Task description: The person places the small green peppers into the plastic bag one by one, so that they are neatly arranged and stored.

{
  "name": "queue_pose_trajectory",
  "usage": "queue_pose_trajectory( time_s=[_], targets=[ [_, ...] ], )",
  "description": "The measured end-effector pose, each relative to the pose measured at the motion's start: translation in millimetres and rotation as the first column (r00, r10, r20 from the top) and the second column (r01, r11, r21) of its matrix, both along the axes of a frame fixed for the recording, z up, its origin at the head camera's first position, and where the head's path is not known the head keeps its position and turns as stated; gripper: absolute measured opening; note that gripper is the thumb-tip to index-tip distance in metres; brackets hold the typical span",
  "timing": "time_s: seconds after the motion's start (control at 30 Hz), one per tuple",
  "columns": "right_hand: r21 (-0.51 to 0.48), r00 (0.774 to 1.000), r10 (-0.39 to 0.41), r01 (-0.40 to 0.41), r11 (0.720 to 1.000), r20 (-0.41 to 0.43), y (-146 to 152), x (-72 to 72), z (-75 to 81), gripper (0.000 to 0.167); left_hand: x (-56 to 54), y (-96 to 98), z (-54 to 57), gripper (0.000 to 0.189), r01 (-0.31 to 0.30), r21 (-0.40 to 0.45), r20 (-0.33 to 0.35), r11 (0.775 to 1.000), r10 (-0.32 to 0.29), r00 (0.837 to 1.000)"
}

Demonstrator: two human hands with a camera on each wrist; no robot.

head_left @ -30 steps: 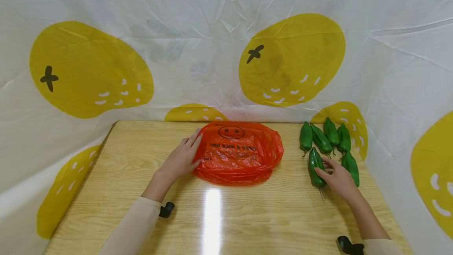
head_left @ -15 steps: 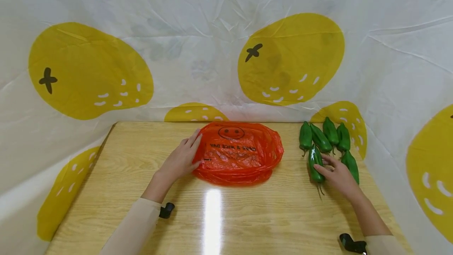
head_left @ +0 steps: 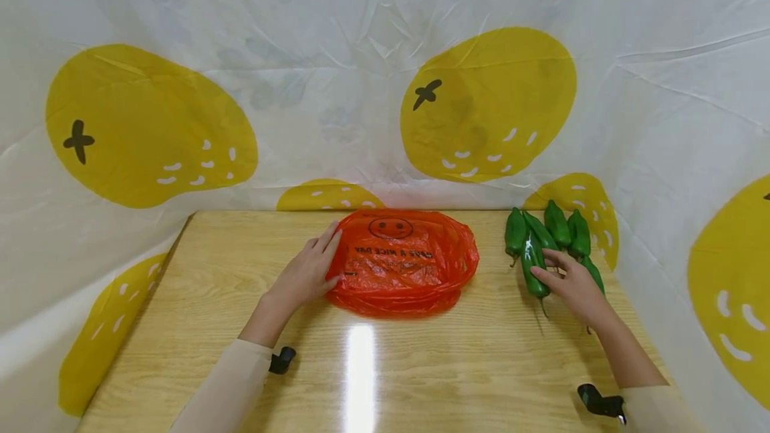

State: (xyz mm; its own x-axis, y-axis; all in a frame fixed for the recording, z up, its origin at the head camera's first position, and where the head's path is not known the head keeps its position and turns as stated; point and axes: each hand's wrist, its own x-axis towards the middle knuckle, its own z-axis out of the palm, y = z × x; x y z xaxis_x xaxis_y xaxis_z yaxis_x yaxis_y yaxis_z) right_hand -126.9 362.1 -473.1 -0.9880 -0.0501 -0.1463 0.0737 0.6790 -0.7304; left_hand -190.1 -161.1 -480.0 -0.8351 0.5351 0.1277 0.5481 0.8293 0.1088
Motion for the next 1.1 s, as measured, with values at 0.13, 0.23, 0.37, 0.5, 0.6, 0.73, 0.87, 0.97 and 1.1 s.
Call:
queue_pose_trajectory(
  time_s=[0.13, 0.23, 0.37, 0.5, 0.6, 0.73, 0.87, 0.97, 1.1],
  targets=[
    [-0.007, 1.0, 0.012, -0.012, 1.0, -0.012, -4, -5.4, 8.4, 0.078, 1.5, -0.6, -0.4, 0.1, -0.003, 0.005, 0.003, 1.0, 0.003, 1.0],
    [-0.006, 1.0, 0.021, -0.021, 1.0, -0.021, -7, -9.8, 14.4, 0.077, 1.4, -0.7, -0.9, 0.1, -0.002, 0.011, 0.005, 1.0, 0.002, 1.0],
    [-0.014, 0.999, 0.043, -0.044, 0.999, -0.02, -13, -16.1, 24.3, 0.077, 0.4, -1.0, -1.8, 0.1, -0.006, 0.005, 0.008, 1.0, 0.006, 1.0],
    [-0.024, 0.998, 0.065, -0.066, 0.998, -0.017, -23, -24.2, 36.8, 0.076, -0.3, -1.5, -2.0, 0.1, -0.011, 0.009, 0.012, 1.0, 0.011, 1.0],
    [-0.039, 0.996, 0.082, -0.082, 0.996, -0.02, -31, -30.9, 45.5, 0.075, -0.3, -1.6, -1.8, 0.1, -0.011, 0.015, 0.012, 1.0, 0.011, 1.0],
    [-0.096, 0.994, 0.11, -0.112, 0.989, -0.024, -43, -38.9, 56.3, 0.071, -0.4, -1.4, -2.1, 0.099, -0.001, 0.021, 0.003, 1.0, 0.001, 1.0],
    [-0.136, 0.989, 0.144, -0.147, 0.98, -0.034, -55, -46.0, 66.4, 0.066, -0.9, -1.3, -2.6, 0.098, 0.008, 0.031, -0.004, 0.999, -0.008, 1.0],
    [-0.147, 0.985, 0.167, -0.171, 0.974, -0.043, -62, -51.5, 70.8, 0.065, -0.8, -1.8, -2.9, 0.097, 0.009, 0.029, -0.003, 1.0, -0.009, 1.0],
    [-0.166, 0.981, 0.191, -0.195, 0.967, -0.039, -70, -58.6, 73.3, 0.064, -0.5, -1.7, -2.6, 0.097, 0.009, 0.021, -0.007, 1.0, -0.009, 1.0]
  ],
)
